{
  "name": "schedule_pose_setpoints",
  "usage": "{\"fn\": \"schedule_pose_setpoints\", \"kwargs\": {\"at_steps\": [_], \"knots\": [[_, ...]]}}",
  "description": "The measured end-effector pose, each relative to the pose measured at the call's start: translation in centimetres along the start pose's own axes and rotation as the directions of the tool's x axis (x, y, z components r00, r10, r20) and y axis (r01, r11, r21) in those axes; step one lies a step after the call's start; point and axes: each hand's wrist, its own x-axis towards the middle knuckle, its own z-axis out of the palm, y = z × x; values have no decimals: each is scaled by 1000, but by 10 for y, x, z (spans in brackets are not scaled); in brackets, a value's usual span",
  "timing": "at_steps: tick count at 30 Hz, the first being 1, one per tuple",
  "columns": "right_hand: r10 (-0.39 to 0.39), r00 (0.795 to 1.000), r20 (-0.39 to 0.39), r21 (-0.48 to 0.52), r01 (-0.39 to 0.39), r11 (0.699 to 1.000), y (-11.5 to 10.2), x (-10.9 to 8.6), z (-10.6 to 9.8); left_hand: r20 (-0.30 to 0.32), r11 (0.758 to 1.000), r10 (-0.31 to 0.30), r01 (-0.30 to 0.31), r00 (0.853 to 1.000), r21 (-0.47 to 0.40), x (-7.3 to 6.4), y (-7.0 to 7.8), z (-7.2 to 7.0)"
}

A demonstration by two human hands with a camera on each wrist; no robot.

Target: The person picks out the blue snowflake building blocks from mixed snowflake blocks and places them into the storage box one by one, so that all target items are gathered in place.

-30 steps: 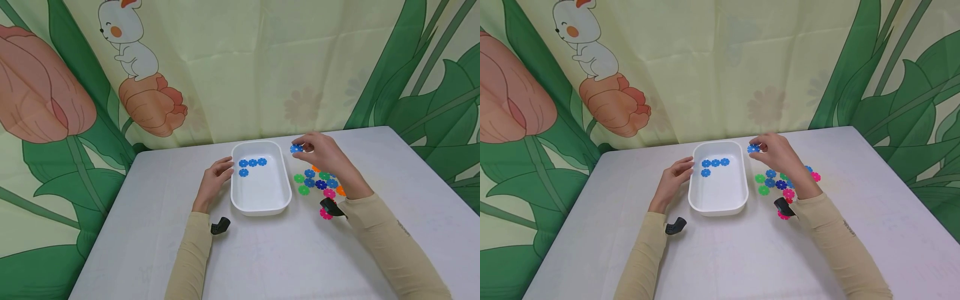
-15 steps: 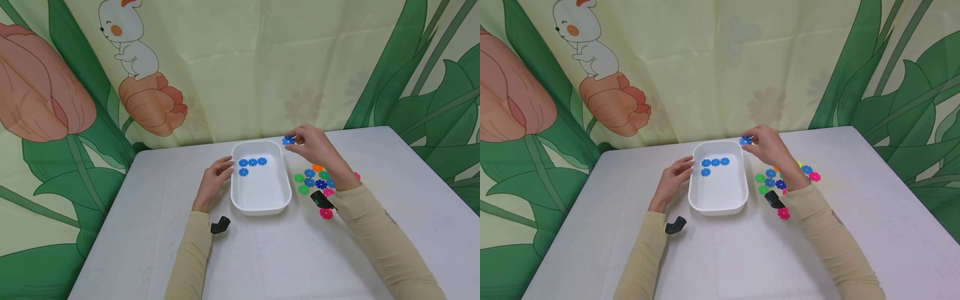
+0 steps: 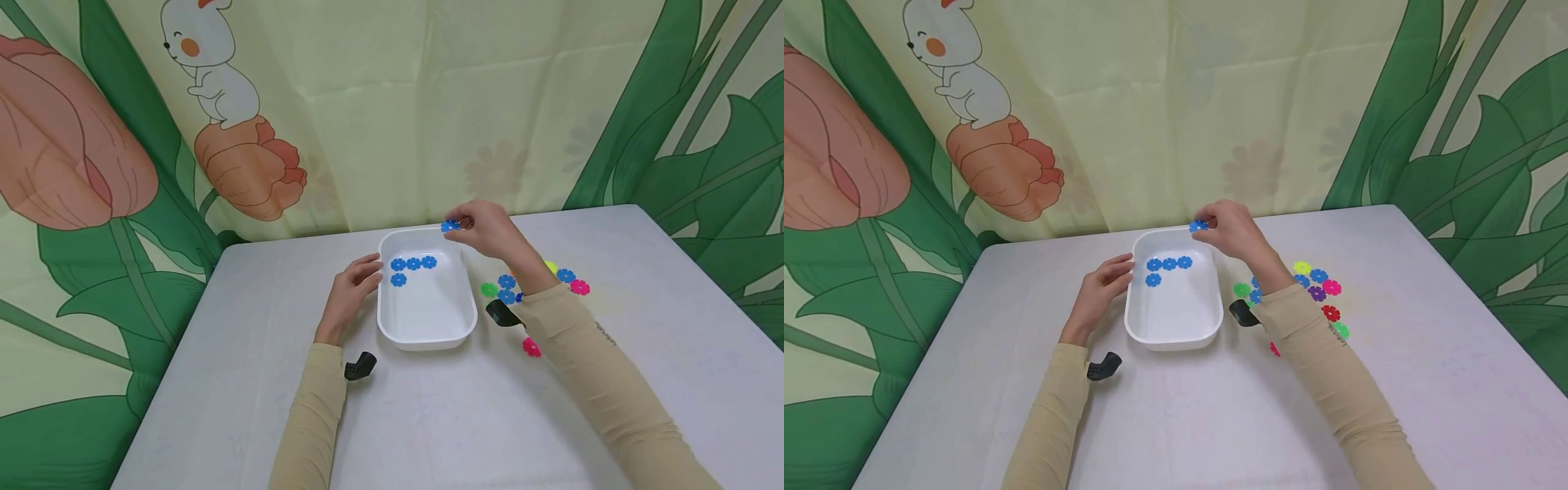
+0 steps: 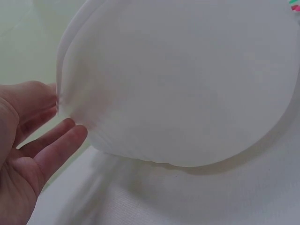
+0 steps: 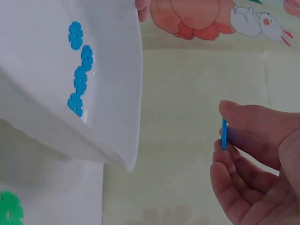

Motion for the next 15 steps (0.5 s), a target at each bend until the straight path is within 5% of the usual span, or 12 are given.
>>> {"fn": "schedule_pose_setpoints", "kwargs": {"at_steps": [15], "knots": [[26,996,83,18,-28,999,-6,27,25,11,1000,3,-3,1000,2,1,0,-2]]}}
